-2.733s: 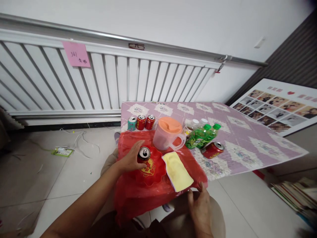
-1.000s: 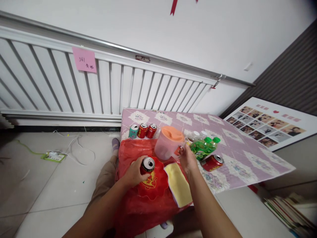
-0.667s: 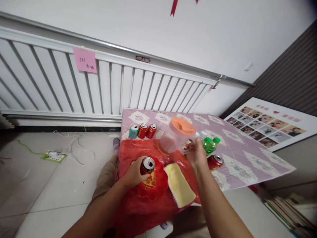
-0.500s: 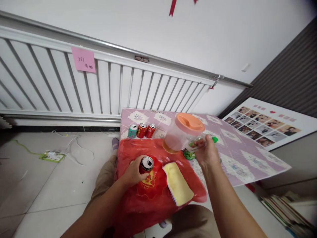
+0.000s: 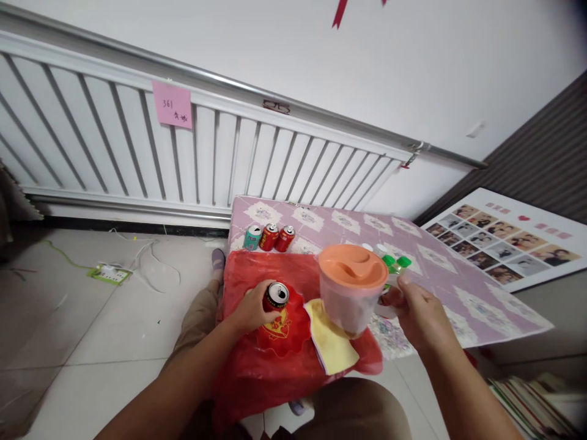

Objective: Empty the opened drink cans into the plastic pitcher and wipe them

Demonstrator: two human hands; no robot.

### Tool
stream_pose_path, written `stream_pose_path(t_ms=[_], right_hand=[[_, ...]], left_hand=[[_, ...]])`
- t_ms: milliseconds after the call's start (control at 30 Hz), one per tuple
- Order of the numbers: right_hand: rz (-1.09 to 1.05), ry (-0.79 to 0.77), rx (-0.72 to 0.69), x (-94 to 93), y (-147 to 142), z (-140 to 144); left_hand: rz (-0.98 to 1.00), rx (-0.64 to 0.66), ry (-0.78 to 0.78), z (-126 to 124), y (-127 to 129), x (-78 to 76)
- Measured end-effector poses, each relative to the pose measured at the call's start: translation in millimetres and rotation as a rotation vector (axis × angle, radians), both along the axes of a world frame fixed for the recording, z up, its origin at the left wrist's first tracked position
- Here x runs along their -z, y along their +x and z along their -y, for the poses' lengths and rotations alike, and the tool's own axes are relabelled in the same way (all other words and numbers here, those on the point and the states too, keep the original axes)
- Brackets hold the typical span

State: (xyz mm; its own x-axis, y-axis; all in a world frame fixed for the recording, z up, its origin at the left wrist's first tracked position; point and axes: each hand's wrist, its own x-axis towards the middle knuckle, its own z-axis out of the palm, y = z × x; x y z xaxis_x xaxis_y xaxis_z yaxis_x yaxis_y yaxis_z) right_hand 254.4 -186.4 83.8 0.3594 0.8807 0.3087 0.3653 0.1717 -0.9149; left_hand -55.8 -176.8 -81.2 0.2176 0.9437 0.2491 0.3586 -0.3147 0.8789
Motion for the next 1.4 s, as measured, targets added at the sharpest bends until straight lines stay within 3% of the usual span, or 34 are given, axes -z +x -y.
stream_pose_path(t_ms=[133, 367, 667, 1200, 1400], right_hand=[[0.127, -0.122, -0.017, -4.3, -3, 14], [0.309, -0.123, -0.081, -14.6, -17, 23], [0.402, -0.171, -0.118, -18.6, -29, 16], [0.485, -0.178, -0.137, -22.3, -52, 4], [0.631, -0.188, -0.147, -26.3, -58, 3]], left_hand=[[-0.010, -0.026, -0.014, 2, 1, -4.6], [0.018, -0.025, -0.011, 4, 1, -8.6], [-0.031, -0.038, -0.008, 2, 1, 0.7], [0.005, -0.022, 0.010, 1, 1, 1.1], [0.025, -0.033, 0.010, 1, 1, 2.5]])
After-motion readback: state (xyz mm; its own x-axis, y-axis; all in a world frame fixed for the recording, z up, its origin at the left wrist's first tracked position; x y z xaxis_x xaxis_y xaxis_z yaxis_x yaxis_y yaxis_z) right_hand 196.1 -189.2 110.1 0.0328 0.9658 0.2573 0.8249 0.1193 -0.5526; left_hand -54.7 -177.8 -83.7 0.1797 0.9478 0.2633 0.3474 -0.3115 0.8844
